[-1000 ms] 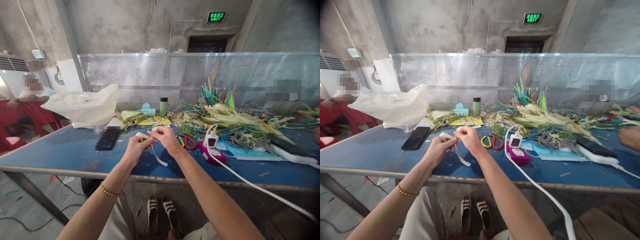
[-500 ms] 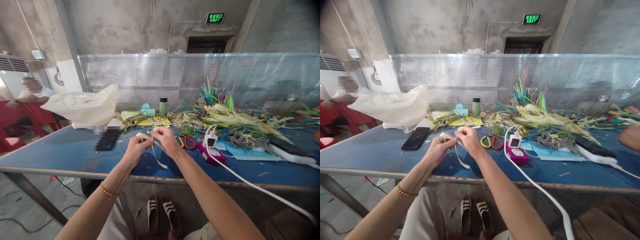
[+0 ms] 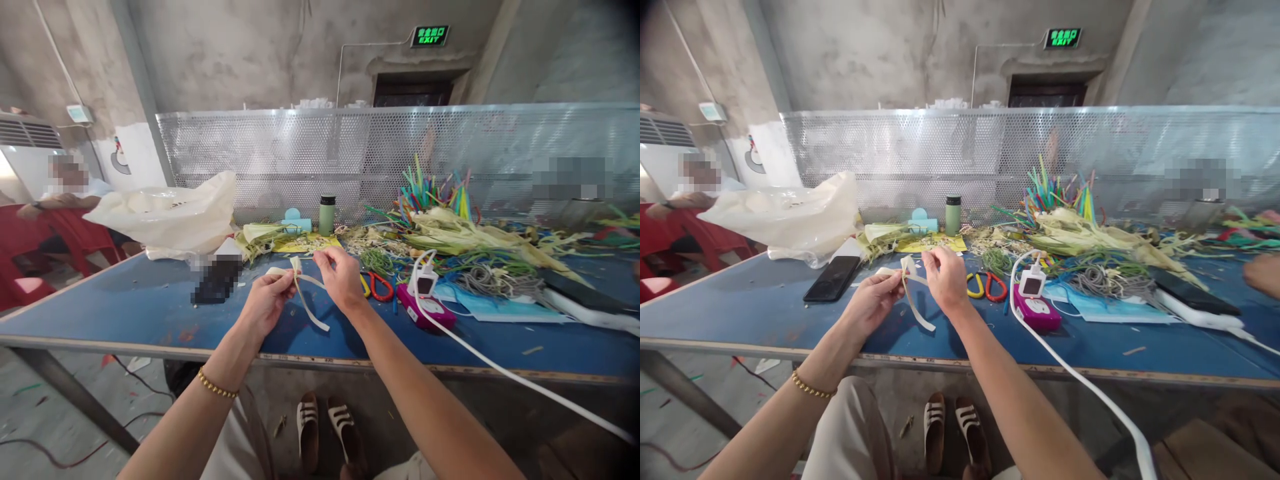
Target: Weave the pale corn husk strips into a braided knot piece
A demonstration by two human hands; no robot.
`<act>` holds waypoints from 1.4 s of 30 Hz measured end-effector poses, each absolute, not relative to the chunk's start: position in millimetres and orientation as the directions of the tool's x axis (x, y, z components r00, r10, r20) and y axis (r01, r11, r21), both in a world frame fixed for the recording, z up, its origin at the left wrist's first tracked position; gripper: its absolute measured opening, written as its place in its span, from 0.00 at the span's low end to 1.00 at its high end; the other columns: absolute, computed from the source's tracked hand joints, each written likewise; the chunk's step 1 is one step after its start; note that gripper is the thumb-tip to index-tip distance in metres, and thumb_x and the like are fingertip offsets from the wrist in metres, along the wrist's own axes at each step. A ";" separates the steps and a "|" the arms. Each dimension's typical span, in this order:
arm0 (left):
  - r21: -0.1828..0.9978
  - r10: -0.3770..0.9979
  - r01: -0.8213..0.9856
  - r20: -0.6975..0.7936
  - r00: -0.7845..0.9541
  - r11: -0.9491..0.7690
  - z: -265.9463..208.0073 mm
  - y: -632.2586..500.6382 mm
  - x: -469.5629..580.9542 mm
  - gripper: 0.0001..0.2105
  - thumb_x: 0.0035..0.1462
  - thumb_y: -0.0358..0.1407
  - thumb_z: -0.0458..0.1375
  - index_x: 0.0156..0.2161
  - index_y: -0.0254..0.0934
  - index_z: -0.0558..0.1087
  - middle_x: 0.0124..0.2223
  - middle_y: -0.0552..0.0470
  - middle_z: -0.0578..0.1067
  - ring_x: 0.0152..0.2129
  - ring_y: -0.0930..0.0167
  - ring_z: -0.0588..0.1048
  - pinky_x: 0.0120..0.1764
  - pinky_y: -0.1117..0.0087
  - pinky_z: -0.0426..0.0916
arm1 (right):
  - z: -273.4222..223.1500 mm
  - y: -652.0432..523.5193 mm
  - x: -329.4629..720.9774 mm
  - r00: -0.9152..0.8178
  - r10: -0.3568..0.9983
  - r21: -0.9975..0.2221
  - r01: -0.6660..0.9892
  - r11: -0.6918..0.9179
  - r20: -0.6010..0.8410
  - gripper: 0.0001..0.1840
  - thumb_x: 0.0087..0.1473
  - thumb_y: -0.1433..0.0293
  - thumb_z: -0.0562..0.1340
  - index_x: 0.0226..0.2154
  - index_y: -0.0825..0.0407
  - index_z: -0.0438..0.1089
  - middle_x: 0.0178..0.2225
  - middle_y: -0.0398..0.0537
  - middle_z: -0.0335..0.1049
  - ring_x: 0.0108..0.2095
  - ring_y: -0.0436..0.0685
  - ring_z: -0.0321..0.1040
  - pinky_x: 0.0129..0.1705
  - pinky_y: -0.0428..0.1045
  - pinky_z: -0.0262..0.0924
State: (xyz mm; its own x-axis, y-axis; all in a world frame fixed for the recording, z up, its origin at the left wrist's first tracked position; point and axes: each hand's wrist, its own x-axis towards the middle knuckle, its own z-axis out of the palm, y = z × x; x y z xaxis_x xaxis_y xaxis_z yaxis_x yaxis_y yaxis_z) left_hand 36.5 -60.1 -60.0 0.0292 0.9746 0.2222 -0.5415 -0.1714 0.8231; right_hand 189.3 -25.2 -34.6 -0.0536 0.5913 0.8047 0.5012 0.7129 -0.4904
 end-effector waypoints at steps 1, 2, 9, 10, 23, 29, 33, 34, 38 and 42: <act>0.810 0.979 -0.566 0.201 0.021 -0.154 -59.2 -59.6 35.8 0.12 0.41 0.35 0.72 0.29 0.28 0.78 0.25 0.51 0.73 0.21 0.79 0.67 0.25 0.78 0.63 | -34.1 -28.4 188.7 -0.101 0.564 -0.438 0.524 0.730 0.819 0.18 0.61 0.62 0.56 0.24 0.53 0.69 0.26 0.48 0.70 0.29 0.53 0.64 0.34 0.48 0.56; 0.796 0.984 -0.590 0.177 0.018 -0.133 -58.5 -59.1 35.0 0.11 0.41 0.33 0.72 0.29 0.28 0.77 0.25 0.51 0.73 0.20 0.79 0.67 0.25 0.78 0.64 | -34.0 -31.7 187.6 -0.174 0.563 -0.405 0.528 0.746 0.808 0.18 0.61 0.62 0.56 0.23 0.53 0.68 0.24 0.46 0.68 0.26 0.51 0.62 0.32 0.47 0.54; 0.732 0.987 -0.675 0.156 0.033 -0.093 -58.7 -56.7 32.6 0.09 0.42 0.31 0.70 0.26 0.28 0.75 0.22 0.54 0.70 0.19 0.80 0.67 0.25 0.79 0.64 | -39.2 -39.2 179.0 -0.442 0.556 -0.310 0.513 0.800 0.704 0.09 0.54 0.73 0.61 0.23 0.53 0.69 0.25 0.44 0.68 0.25 0.49 0.60 0.30 0.45 0.51; 0.736 0.986 -0.671 0.161 0.042 -0.091 -59.1 -56.7 32.8 0.09 0.42 0.31 0.70 0.27 0.28 0.75 0.23 0.53 0.71 0.20 0.79 0.67 0.26 0.78 0.64 | -39.4 -38.3 179.2 -0.439 0.558 -0.316 0.511 0.800 0.704 0.09 0.54 0.75 0.61 0.23 0.53 0.69 0.24 0.44 0.67 0.25 0.49 0.60 0.30 0.45 0.51; 0.781 0.965 -0.577 0.260 -0.044 -0.237 -59.5 -59.1 36.1 0.13 0.38 0.34 0.73 0.24 0.28 0.74 0.22 0.54 0.69 0.20 0.80 0.64 0.24 0.77 0.58 | -38.1 -38.7 180.1 -0.453 0.577 -0.385 0.450 0.806 0.679 0.12 0.57 0.72 0.59 0.23 0.52 0.63 0.24 0.42 0.65 0.24 0.49 0.57 0.29 0.46 0.49; 0.787 0.964 -0.569 0.263 -0.042 -0.239 -57.2 -61.0 33.9 0.15 0.36 0.36 0.74 0.21 0.29 0.72 0.20 0.55 0.67 0.19 0.79 0.63 0.24 0.76 0.58 | -37.3 -39.1 181.0 -0.472 0.575 -0.387 0.440 0.810 0.668 0.12 0.58 0.70 0.58 0.23 0.52 0.63 0.23 0.43 0.64 0.25 0.50 0.56 0.29 0.46 0.48; 0.787 0.966 -0.574 0.258 -0.027 -0.226 -57.1 -60.2 32.2 0.14 0.37 0.35 0.73 0.21 0.29 0.72 0.20 0.55 0.67 0.19 0.79 0.63 0.24 0.76 0.58 | -38.2 -37.3 182.2 -0.476 0.572 -0.386 0.436 0.813 0.668 0.13 0.59 0.68 0.58 0.24 0.52 0.63 0.24 0.42 0.64 0.25 0.49 0.57 0.29 0.46 0.49; 0.789 0.967 -0.575 0.253 -0.019 -0.217 -57.2 -59.8 32.0 0.14 0.38 0.35 0.73 0.22 0.29 0.73 0.21 0.54 0.67 0.20 0.79 0.63 0.24 0.76 0.58 | -37.6 -36.8 183.1 -0.472 0.570 -0.387 0.433 0.814 0.672 0.13 0.59 0.68 0.58 0.23 0.52 0.64 0.24 0.43 0.64 0.25 0.49 0.57 0.29 0.46 0.50; 0.788 0.972 -0.584 0.234 -0.007 -0.194 -58.2 -59.0 32.4 0.12 0.38 0.33 0.73 0.25 0.27 0.76 0.24 0.52 0.71 0.22 0.79 0.67 0.28 0.76 0.63 | -33.5 -35.4 187.5 -0.329 0.596 -0.458 0.410 0.789 0.733 0.13 0.58 0.64 0.59 0.25 0.52 0.66 0.26 0.45 0.66 0.25 0.50 0.60 0.29 0.46 0.54; 0.797 0.963 -0.558 0.270 -0.014 -0.231 -58.9 -60.5 34.4 0.12 0.38 0.33 0.72 0.27 0.27 0.78 0.27 0.49 0.74 0.22 0.78 0.68 0.29 0.75 0.64 | -34.4 -34.0 187.3 -0.300 0.766 -0.718 0.274 0.640 0.568 0.10 0.56 0.61 0.60 0.35 0.51 0.70 0.22 0.42 0.67 0.19 0.50 0.62 0.22 0.46 0.57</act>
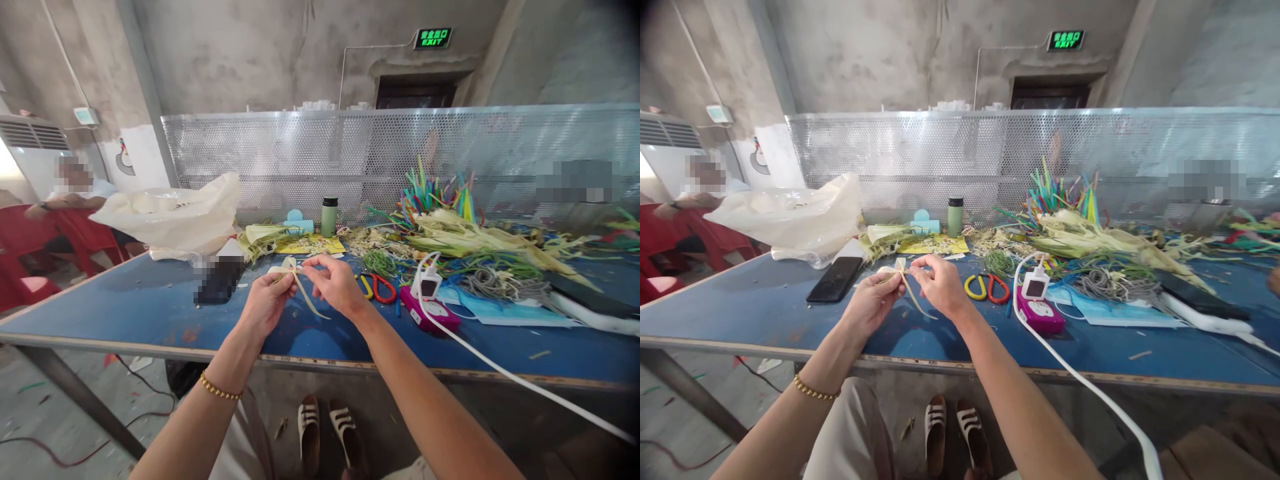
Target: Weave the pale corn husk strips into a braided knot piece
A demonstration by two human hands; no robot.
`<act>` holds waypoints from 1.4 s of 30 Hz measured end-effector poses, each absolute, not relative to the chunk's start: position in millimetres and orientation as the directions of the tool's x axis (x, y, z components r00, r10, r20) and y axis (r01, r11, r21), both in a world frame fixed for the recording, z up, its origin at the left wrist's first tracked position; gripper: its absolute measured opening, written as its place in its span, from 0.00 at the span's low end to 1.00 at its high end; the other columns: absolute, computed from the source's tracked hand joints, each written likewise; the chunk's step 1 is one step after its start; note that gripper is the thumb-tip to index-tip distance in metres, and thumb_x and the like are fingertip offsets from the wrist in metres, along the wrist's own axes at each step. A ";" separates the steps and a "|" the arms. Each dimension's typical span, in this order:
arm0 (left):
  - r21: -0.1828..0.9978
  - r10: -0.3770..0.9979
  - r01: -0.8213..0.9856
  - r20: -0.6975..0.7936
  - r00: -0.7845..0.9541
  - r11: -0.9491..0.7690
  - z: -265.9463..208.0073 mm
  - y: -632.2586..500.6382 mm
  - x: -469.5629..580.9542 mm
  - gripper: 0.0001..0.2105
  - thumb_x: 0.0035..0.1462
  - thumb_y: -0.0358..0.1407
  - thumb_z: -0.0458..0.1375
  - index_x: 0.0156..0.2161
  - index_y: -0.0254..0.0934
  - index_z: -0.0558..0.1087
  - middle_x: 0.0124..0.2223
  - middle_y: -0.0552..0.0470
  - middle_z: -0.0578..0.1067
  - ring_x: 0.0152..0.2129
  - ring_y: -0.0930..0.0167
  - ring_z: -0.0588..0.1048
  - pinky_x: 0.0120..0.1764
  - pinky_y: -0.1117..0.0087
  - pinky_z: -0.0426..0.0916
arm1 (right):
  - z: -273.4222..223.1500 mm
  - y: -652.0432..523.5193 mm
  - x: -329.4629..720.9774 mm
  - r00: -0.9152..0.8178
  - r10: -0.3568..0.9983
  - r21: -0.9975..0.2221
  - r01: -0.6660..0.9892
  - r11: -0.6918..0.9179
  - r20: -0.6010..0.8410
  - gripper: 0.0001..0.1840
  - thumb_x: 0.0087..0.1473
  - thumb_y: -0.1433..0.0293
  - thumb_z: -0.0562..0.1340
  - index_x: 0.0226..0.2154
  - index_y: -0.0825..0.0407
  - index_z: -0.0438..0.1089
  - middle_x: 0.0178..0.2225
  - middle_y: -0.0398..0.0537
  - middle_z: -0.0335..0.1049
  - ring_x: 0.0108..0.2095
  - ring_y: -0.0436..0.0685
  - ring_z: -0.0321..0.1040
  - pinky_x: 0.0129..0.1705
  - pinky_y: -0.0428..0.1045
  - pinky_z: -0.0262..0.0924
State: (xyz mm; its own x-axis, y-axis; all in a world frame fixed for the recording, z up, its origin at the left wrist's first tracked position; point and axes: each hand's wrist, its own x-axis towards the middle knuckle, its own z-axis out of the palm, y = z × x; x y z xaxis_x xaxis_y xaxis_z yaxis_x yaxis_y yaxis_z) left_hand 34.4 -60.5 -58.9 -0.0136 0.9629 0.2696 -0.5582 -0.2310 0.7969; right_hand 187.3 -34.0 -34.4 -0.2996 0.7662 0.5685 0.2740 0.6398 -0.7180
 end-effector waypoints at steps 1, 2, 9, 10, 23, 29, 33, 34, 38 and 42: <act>0.804 0.959 -0.541 0.282 -0.016 -0.246 -59.0 -61.1 34.9 0.11 0.38 0.33 0.72 0.27 0.28 0.78 0.27 0.49 0.74 0.22 0.78 0.68 0.28 0.75 0.64 | -35.7 -33.6 186.4 -0.331 0.788 -0.769 0.223 0.600 0.519 0.11 0.56 0.61 0.60 0.36 0.51 0.70 0.22 0.42 0.68 0.18 0.51 0.63 0.21 0.46 0.57; 0.811 0.956 -0.525 0.291 -0.019 -0.257 -59.1 -61.5 35.3 0.11 0.39 0.33 0.72 0.26 0.28 0.78 0.26 0.50 0.74 0.22 0.78 0.68 0.28 0.75 0.64 | -37.1 -33.1 185.4 -0.349 0.796 -0.799 0.178 0.575 0.495 0.11 0.55 0.61 0.61 0.36 0.51 0.70 0.23 0.43 0.69 0.18 0.51 0.65 0.20 0.47 0.58; 0.802 0.966 -0.554 0.258 -0.015 -0.223 -59.8 -60.7 35.0 0.12 0.37 0.31 0.72 0.28 0.30 0.76 0.27 0.52 0.74 0.21 0.79 0.69 0.27 0.76 0.65 | -41.1 -30.5 182.2 -0.342 0.774 -0.783 0.147 0.604 0.533 0.07 0.51 0.66 0.62 0.29 0.53 0.69 0.24 0.44 0.70 0.22 0.50 0.66 0.25 0.46 0.61; 0.796 0.967 -0.565 0.256 -0.009 -0.216 -59.7 -60.4 34.8 0.12 0.37 0.31 0.72 0.28 0.30 0.76 0.27 0.52 0.74 0.21 0.79 0.69 0.27 0.77 0.65 | -40.9 -30.6 182.2 -0.345 0.767 -0.775 0.150 0.613 0.540 0.06 0.51 0.66 0.62 0.29 0.53 0.69 0.23 0.43 0.70 0.22 0.50 0.65 0.25 0.45 0.60; 0.760 0.969 -0.644 0.213 0.127 -0.083 -58.9 -59.4 32.4 0.10 0.39 0.27 0.71 0.26 0.27 0.74 0.24 0.52 0.73 0.20 0.79 0.69 0.26 0.79 0.65 | -36.2 -37.2 180.8 -0.376 0.696 -0.703 0.145 0.696 0.612 0.05 0.51 0.71 0.60 0.26 0.54 0.69 0.24 0.41 0.69 0.24 0.47 0.63 0.27 0.43 0.57; 0.773 0.971 -0.627 0.210 0.111 -0.095 -60.1 -58.8 31.3 0.11 0.38 0.29 0.72 0.24 0.28 0.74 0.22 0.52 0.72 0.20 0.79 0.69 0.26 0.79 0.65 | -38.3 -36.3 178.3 -0.386 0.706 -0.725 0.125 0.678 0.593 0.07 0.52 0.68 0.60 0.26 0.53 0.69 0.23 0.42 0.70 0.24 0.48 0.64 0.26 0.43 0.57; 0.770 0.972 -0.628 0.219 0.088 -0.117 -60.3 -59.5 32.4 0.11 0.40 0.30 0.71 0.29 0.28 0.75 0.25 0.52 0.74 0.21 0.78 0.70 0.27 0.78 0.66 | -41.8 -34.4 176.8 -0.372 0.728 -0.728 0.172 0.664 0.576 0.08 0.54 0.66 0.60 0.27 0.52 0.68 0.23 0.43 0.70 0.23 0.49 0.65 0.26 0.44 0.57; 0.769 0.971 -0.626 0.226 0.076 -0.130 -60.4 -59.6 32.9 0.11 0.41 0.31 0.71 0.30 0.29 0.76 0.26 0.52 0.74 0.22 0.78 0.70 0.27 0.77 0.66 | -42.5 -33.9 176.7 -0.348 0.737 -0.721 0.203 0.662 0.579 0.09 0.54 0.66 0.60 0.26 0.52 0.68 0.22 0.43 0.70 0.23 0.49 0.64 0.25 0.44 0.57; 0.783 0.965 -0.591 0.261 0.030 -0.194 -61.4 -60.0 34.2 0.12 0.40 0.33 0.72 0.31 0.30 0.76 0.25 0.54 0.72 0.20 0.78 0.68 0.26 0.77 0.63 | -41.5 -34.0 179.0 -0.298 0.765 -0.714 0.279 0.642 0.571 0.11 0.52 0.64 0.63 0.23 0.51 0.66 0.19 0.42 0.67 0.19 0.49 0.62 0.22 0.44 0.54; 0.810 0.962 -0.544 0.273 0.020 -0.219 -61.2 -61.4 34.5 0.14 0.38 0.35 0.73 0.30 0.31 0.76 0.25 0.54 0.71 0.20 0.78 0.68 0.25 0.76 0.61 | -35.9 -36.4 183.0 -0.365 0.834 -0.849 0.176 0.497 0.413 0.14 0.51 0.57 0.63 0.28 0.52 0.71 0.15 0.38 0.61 0.15 0.48 0.55 0.18 0.45 0.50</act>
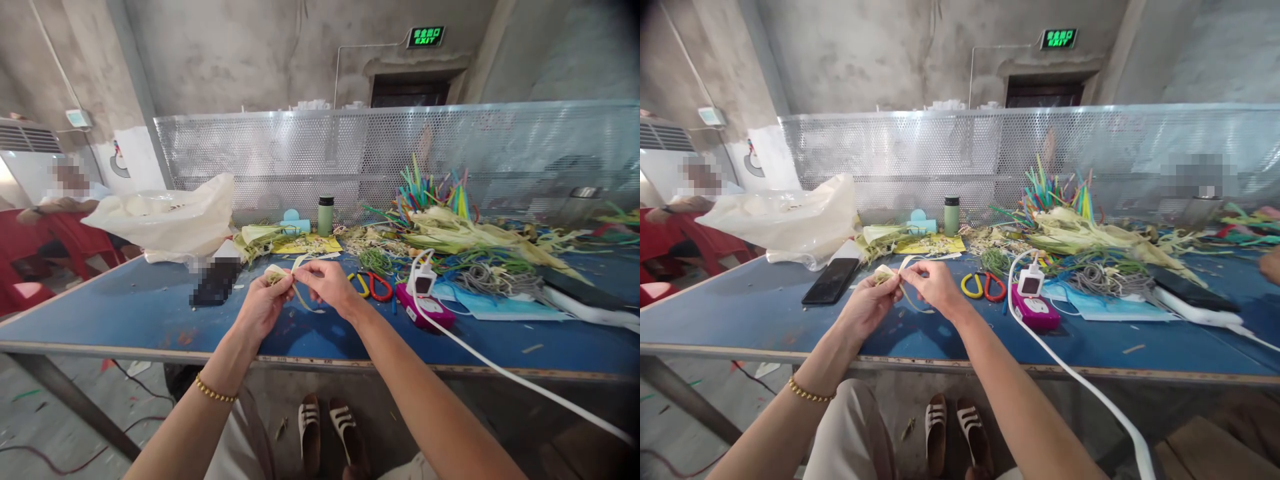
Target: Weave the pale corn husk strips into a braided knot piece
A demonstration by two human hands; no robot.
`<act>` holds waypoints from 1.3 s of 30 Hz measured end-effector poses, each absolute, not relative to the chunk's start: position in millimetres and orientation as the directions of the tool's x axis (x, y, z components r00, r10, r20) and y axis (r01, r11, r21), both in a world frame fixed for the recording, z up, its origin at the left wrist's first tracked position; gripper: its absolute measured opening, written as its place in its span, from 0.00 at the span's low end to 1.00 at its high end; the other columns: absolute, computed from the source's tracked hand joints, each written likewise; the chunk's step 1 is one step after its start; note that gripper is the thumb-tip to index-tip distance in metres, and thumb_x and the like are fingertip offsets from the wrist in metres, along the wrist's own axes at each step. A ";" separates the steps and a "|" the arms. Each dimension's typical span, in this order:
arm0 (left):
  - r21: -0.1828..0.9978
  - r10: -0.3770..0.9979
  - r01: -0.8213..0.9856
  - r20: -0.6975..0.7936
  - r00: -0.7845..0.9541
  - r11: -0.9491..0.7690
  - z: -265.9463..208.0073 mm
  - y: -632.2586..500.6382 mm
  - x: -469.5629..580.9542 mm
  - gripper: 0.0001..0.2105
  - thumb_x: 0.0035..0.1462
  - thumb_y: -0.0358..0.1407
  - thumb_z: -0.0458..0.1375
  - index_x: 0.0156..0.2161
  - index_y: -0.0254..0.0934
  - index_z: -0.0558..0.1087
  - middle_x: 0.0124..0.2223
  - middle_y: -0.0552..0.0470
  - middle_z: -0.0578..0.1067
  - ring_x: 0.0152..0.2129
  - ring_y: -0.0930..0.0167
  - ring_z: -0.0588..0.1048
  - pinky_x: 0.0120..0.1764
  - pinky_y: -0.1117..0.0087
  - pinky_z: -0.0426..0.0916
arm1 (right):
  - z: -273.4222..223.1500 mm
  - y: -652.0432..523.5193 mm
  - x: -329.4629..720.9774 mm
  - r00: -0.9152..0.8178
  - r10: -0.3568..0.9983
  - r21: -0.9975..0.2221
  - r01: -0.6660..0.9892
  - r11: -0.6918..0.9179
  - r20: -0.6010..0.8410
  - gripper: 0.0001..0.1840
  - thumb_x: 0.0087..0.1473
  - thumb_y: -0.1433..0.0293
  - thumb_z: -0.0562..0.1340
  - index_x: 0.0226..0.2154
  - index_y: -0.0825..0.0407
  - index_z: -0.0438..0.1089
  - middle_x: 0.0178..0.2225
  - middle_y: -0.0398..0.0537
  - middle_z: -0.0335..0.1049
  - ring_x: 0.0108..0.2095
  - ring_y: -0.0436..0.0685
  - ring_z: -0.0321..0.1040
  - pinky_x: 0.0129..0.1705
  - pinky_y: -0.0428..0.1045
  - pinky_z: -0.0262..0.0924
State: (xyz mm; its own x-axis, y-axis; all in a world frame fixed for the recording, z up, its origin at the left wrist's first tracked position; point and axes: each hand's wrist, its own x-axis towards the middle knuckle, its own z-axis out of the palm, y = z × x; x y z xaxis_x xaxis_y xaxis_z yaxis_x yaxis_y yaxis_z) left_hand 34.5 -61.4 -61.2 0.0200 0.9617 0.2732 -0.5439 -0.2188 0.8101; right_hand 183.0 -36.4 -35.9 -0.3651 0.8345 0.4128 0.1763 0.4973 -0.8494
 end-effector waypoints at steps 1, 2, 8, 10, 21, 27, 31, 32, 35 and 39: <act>0.818 0.960 -0.529 0.279 0.022 -0.226 -61.0 -61.9 34.6 0.13 0.38 0.35 0.72 0.29 0.30 0.76 0.25 0.53 0.72 0.20 0.78 0.68 0.25 0.75 0.61 | -34.7 -36.7 183.3 -0.360 0.844 -0.873 0.134 0.469 0.398 0.15 0.51 0.57 0.64 0.28 0.52 0.72 0.14 0.38 0.59 0.15 0.47 0.54 0.17 0.44 0.49; 0.826 0.957 -0.512 0.287 0.025 -0.234 -60.9 -62.3 34.9 0.13 0.39 0.36 0.72 0.29 0.30 0.76 0.26 0.52 0.72 0.20 0.77 0.68 0.25 0.75 0.61 | -33.8 -36.9 183.3 -0.338 0.850 -0.884 0.094 0.458 0.405 0.15 0.50 0.57 0.64 0.27 0.53 0.72 0.14 0.37 0.58 0.15 0.47 0.52 0.18 0.44 0.48; 0.860 0.950 -0.432 0.311 0.024 -0.270 -61.1 -62.7 37.6 0.12 0.42 0.38 0.71 0.29 0.30 0.77 0.25 0.53 0.72 0.20 0.78 0.67 0.26 0.75 0.60 | -33.2 -37.3 179.1 -0.253 0.842 -0.871 -0.002 0.492 0.477 0.11 0.47 0.63 0.65 0.23 0.54 0.69 0.16 0.38 0.59 0.18 0.46 0.53 0.22 0.44 0.49; 0.866 0.952 -0.412 0.306 -0.010 -0.283 -61.6 -62.1 38.1 0.13 0.41 0.38 0.71 0.28 0.30 0.77 0.24 0.53 0.71 0.20 0.78 0.67 0.26 0.75 0.60 | -33.7 -37.7 178.3 -0.259 0.837 -0.866 0.007 0.500 0.481 0.10 0.47 0.65 0.64 0.22 0.54 0.69 0.16 0.37 0.59 0.18 0.46 0.53 0.22 0.44 0.49; 0.863 0.956 -0.433 0.292 0.009 -0.259 -63.3 -58.9 37.5 0.13 0.37 0.35 0.72 0.29 0.30 0.78 0.26 0.50 0.75 0.22 0.76 0.69 0.29 0.73 0.62 | -34.1 -36.8 176.5 -0.192 0.880 -0.895 0.017 0.445 0.434 0.10 0.45 0.66 0.64 0.19 0.53 0.66 0.10 0.35 0.55 0.13 0.45 0.49 0.18 0.44 0.44; 0.853 0.961 -0.473 0.272 0.045 -0.219 -62.6 -61.1 36.9 0.14 0.38 0.34 0.72 0.33 0.30 0.78 0.28 0.51 0.75 0.22 0.76 0.70 0.29 0.74 0.62 | -35.3 -32.1 177.2 -0.173 0.895 -0.907 0.015 0.420 0.412 0.12 0.45 0.62 0.65 0.21 0.53 0.67 0.13 0.35 0.55 0.14 0.46 0.48 0.17 0.45 0.43; 0.849 0.957 -0.472 0.286 0.037 -0.236 -61.7 -61.9 36.3 0.12 0.38 0.34 0.71 0.28 0.29 0.77 0.26 0.50 0.75 0.22 0.76 0.70 0.28 0.74 0.62 | -36.5 -25.6 185.0 -0.117 0.840 -0.820 0.186 0.542 0.530 0.14 0.49 0.60 0.63 0.22 0.53 0.69 0.17 0.40 0.61 0.19 0.49 0.55 0.22 0.46 0.50; 0.852 0.959 -0.469 0.282 0.037 -0.233 -61.5 -62.2 36.3 0.11 0.38 0.33 0.71 0.27 0.29 0.76 0.26 0.50 0.74 0.22 0.76 0.69 0.28 0.74 0.62 | -35.9 -24.6 187.3 -0.083 0.809 -0.771 0.259 0.582 0.582 0.16 0.52 0.59 0.62 0.22 0.53 0.70 0.18 0.43 0.64 0.21 0.50 0.58 0.25 0.47 0.52; 0.868 0.965 -0.461 0.249 0.083 -0.184 -60.9 -63.9 37.2 0.11 0.39 0.33 0.71 0.28 0.30 0.76 0.26 0.51 0.74 0.21 0.77 0.68 0.27 0.74 0.61 | -32.1 -24.6 191.6 -0.048 0.676 -0.592 0.439 0.676 0.736 0.19 0.58 0.60 0.57 0.23 0.53 0.71 0.24 0.48 0.69 0.29 0.54 0.63 0.33 0.48 0.56; 0.904 0.958 -0.412 0.214 0.193 -0.119 -61.0 -66.5 38.8 0.10 0.40 0.33 0.70 0.24 0.29 0.75 0.22 0.51 0.72 0.19 0.77 0.66 0.25 0.74 0.59 | -28.4 -28.1 189.2 -0.326 0.640 -0.516 0.393 0.761 0.696 0.16 0.56 0.61 0.61 0.23 0.53 0.74 0.27 0.47 0.71 0.32 0.53 0.65 0.37 0.48 0.57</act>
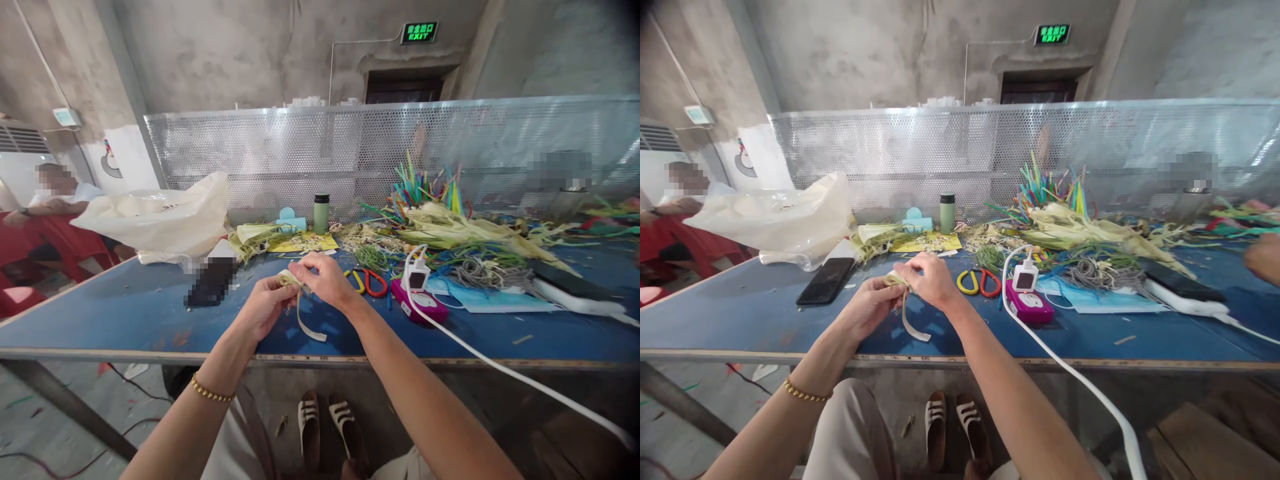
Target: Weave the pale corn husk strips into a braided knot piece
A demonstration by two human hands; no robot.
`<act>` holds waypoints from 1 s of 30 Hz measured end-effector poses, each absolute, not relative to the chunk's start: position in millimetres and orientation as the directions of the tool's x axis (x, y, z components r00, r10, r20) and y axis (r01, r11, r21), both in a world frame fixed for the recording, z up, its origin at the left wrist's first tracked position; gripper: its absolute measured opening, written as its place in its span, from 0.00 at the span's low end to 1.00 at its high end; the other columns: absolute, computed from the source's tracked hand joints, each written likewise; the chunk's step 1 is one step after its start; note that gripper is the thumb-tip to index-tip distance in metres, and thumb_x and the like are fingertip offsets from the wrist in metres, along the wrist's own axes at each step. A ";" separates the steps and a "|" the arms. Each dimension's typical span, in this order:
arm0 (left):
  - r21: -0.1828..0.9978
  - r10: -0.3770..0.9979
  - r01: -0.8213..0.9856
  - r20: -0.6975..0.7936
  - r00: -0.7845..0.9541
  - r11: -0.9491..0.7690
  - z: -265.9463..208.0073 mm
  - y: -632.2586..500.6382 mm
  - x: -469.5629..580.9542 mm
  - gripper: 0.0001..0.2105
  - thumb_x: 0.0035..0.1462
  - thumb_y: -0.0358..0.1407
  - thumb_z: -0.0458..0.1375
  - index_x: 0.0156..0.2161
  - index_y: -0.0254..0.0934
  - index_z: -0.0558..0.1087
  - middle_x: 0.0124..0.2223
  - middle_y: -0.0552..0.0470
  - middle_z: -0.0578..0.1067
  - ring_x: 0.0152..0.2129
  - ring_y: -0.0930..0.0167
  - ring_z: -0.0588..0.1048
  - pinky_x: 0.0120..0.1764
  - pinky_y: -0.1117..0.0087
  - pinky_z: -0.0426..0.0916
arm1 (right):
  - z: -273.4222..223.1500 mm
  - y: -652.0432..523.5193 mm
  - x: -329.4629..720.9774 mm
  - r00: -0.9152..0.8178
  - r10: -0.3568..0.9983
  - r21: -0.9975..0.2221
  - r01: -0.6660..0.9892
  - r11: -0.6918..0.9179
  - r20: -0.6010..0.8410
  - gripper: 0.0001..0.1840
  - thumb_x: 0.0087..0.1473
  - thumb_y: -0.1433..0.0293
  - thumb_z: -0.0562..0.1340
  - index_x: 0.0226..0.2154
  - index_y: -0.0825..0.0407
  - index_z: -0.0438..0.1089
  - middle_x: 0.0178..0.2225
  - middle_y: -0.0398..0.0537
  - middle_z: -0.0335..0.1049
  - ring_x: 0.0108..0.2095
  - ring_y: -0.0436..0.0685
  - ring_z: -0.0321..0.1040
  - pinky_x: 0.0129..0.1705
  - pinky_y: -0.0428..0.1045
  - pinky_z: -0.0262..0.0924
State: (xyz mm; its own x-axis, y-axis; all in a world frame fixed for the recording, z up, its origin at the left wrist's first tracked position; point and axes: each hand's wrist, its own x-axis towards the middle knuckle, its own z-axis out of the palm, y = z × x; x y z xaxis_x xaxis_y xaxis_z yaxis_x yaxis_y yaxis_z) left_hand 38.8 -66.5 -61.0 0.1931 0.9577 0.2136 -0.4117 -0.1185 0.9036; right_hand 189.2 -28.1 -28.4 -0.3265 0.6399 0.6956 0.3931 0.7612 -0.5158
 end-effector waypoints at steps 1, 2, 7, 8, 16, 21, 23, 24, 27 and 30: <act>0.909 0.955 -0.399 0.214 0.205 -0.118 -61.2 -66.9 39.1 0.10 0.40 0.33 0.70 0.23 0.29 0.75 0.22 0.51 0.72 0.18 0.77 0.66 0.25 0.74 0.59 | -28.3 -28.8 188.3 -0.366 0.659 -0.562 0.343 0.752 0.658 0.14 0.54 0.61 0.63 0.23 0.53 0.74 0.26 0.46 0.71 0.31 0.52 0.65 0.36 0.48 0.57; 0.913 0.953 -0.389 0.217 0.212 -0.121 -61.4 -67.1 39.2 0.10 0.40 0.33 0.70 0.23 0.29 0.75 0.22 0.51 0.72 0.19 0.77 0.66 0.25 0.74 0.59 | -28.5 -29.1 187.7 -0.381 0.683 -0.618 0.295 0.729 0.624 0.13 0.52 0.62 0.64 0.24 0.53 0.74 0.26 0.45 0.71 0.29 0.51 0.65 0.34 0.47 0.57; 0.913 0.950 -0.386 0.228 0.213 -0.132 -62.3 -66.5 38.4 0.11 0.45 0.38 0.69 0.25 0.30 0.76 0.24 0.50 0.73 0.20 0.77 0.67 0.26 0.74 0.61 | -29.4 -30.4 189.7 -0.346 0.765 -0.788 0.105 0.607 0.543 0.10 0.50 0.64 0.64 0.27 0.55 0.72 0.23 0.42 0.69 0.24 0.49 0.62 0.29 0.45 0.57; 0.907 0.951 -0.395 0.237 0.196 -0.145 -62.3 -66.1 38.1 0.11 0.46 0.38 0.68 0.25 0.30 0.76 0.24 0.51 0.73 0.20 0.77 0.67 0.26 0.74 0.60 | -29.4 -30.9 190.2 -0.340 0.767 -0.797 0.073 0.599 0.545 0.10 0.51 0.64 0.64 0.27 0.55 0.72 0.24 0.42 0.70 0.25 0.49 0.62 0.30 0.45 0.58; 0.879 0.966 -0.446 0.237 0.100 -0.169 -60.8 -65.1 36.9 0.11 0.43 0.37 0.70 0.29 0.31 0.77 0.23 0.53 0.71 0.18 0.79 0.65 0.24 0.76 0.59 | -31.7 -31.2 187.2 -0.327 0.750 -0.805 -0.059 0.591 0.575 0.09 0.56 0.63 0.61 0.29 0.52 0.67 0.27 0.45 0.71 0.30 0.51 0.68 0.37 0.48 0.63; 0.879 0.952 -0.367 0.300 -0.065 -0.303 -62.4 -63.1 37.3 0.10 0.43 0.36 0.69 0.29 0.32 0.76 0.24 0.53 0.73 0.20 0.77 0.68 0.27 0.74 0.62 | -32.1 -27.3 189.3 -0.149 0.692 -0.639 0.287 0.714 0.707 0.05 0.53 0.67 0.61 0.31 0.52 0.69 0.34 0.48 0.73 0.36 0.55 0.68 0.42 0.51 0.61; 0.883 0.910 -0.231 0.373 -0.182 -0.408 -63.7 -61.2 37.4 0.09 0.44 0.36 0.68 0.29 0.33 0.75 0.23 0.54 0.73 0.20 0.76 0.69 0.26 0.74 0.62 | -32.7 -27.1 189.8 -0.114 0.651 -0.559 0.416 0.717 0.751 0.05 0.53 0.68 0.61 0.30 0.53 0.70 0.33 0.49 0.73 0.35 0.55 0.68 0.41 0.50 0.60; 0.882 0.885 -0.149 0.412 -0.219 -0.447 -64.2 -60.3 37.5 0.08 0.44 0.36 0.68 0.29 0.33 0.75 0.22 0.54 0.73 0.20 0.75 0.69 0.26 0.73 0.62 | -33.3 -27.4 189.6 -0.143 0.660 -0.553 0.434 0.712 0.738 0.06 0.53 0.67 0.60 0.29 0.53 0.70 0.31 0.48 0.73 0.33 0.54 0.67 0.38 0.49 0.60; 0.858 0.832 0.034 0.505 -0.228 -0.512 -64.5 -59.4 37.8 0.06 0.46 0.35 0.66 0.30 0.35 0.76 0.24 0.54 0.75 0.21 0.73 0.71 0.28 0.73 0.63 | -36.4 -29.0 186.9 -0.273 0.698 -0.574 0.416 0.706 0.662 0.07 0.53 0.67 0.61 0.27 0.53 0.72 0.26 0.46 0.74 0.28 0.52 0.67 0.32 0.47 0.59; 0.851 0.829 0.085 0.525 -0.191 -0.519 -64.0 -60.3 38.4 0.04 0.48 0.33 0.63 0.30 0.35 0.77 0.26 0.52 0.77 0.23 0.72 0.73 0.29 0.72 0.65 | -38.6 -29.9 184.2 -0.302 0.693 -0.559 0.424 0.713 0.655 0.06 0.51 0.70 0.62 0.27 0.53 0.74 0.27 0.46 0.75 0.28 0.51 0.67 0.32 0.46 0.58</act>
